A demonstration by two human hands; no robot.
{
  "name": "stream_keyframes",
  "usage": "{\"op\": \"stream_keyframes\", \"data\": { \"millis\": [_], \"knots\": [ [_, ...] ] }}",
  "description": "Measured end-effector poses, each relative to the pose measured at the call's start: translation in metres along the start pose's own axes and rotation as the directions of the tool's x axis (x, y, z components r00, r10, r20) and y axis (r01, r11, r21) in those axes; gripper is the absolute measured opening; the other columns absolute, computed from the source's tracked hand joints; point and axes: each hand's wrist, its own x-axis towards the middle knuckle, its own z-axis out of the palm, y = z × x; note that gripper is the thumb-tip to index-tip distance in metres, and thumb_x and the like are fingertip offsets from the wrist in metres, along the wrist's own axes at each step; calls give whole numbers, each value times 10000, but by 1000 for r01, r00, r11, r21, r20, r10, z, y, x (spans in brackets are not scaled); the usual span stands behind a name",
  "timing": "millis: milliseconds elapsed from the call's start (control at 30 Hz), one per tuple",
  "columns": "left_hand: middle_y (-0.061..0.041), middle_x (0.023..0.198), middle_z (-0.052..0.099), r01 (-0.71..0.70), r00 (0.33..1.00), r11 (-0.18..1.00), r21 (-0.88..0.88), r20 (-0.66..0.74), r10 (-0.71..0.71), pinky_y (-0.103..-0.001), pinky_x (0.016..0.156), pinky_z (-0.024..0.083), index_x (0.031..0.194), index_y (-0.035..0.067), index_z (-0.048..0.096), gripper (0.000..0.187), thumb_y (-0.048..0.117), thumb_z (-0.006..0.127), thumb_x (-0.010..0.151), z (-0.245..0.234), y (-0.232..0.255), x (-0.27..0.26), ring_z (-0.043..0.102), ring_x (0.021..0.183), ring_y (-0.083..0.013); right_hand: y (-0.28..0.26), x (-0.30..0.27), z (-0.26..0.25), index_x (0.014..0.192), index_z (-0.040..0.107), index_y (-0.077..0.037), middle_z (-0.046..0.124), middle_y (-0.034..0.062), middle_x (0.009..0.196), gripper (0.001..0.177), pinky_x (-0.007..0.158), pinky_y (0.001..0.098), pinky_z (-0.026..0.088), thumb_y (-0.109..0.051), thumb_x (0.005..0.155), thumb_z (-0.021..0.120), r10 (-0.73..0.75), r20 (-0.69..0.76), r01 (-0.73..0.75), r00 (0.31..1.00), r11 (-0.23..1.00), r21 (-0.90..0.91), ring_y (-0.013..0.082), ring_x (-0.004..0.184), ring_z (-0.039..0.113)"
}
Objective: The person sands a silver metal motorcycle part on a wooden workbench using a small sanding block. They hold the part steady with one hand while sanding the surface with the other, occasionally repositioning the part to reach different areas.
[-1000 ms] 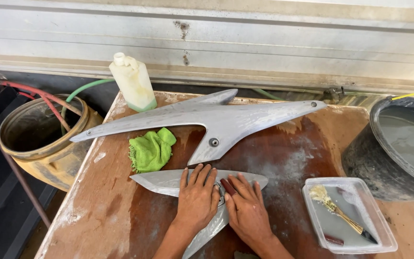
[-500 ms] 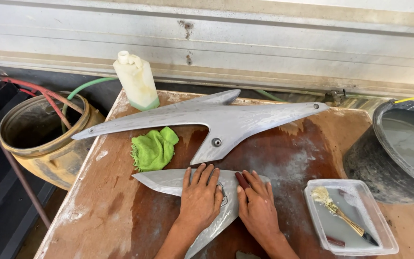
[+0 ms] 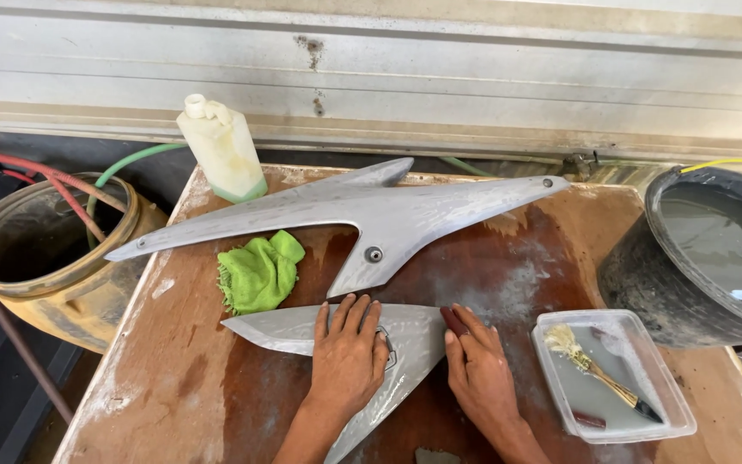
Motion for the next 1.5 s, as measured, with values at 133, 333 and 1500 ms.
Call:
{"op": "stream_keyframes", "data": {
  "millis": [133,333,1500],
  "knots": [
    [-213,1359,624,-6,1000,1000,-15,-12,6,-598,1171,260,1281,-15,653,453,215,577,898,0,1,0,495,1372,-386,-1,-5,12,756,739,39,638,130,1411,282,1149,620,359,-159,919,623,44,66,-38,997,995,-91,304,1356,570],
    [-220,1354,629,-9,1000,1000,-26,-18,8,-601,1176,265,1269,-23,660,455,206,592,881,-1,1,0,511,1357,-385,-8,-8,22,1069,762,5,611,80,1450,250,1200,553,278,-135,910,630,-83,107,85,991,996,-16,266,1434,478],
    [-250,1355,608,-15,999,1000,-11,-47,14,-580,1167,277,1268,-81,630,471,178,567,880,0,1,0,500,1367,-396,1,21,19,956,782,-3,596,55,1489,344,1004,408,567,-254,976,547,186,180,-138,966,959,-247,284,1229,655]
  ]
}}
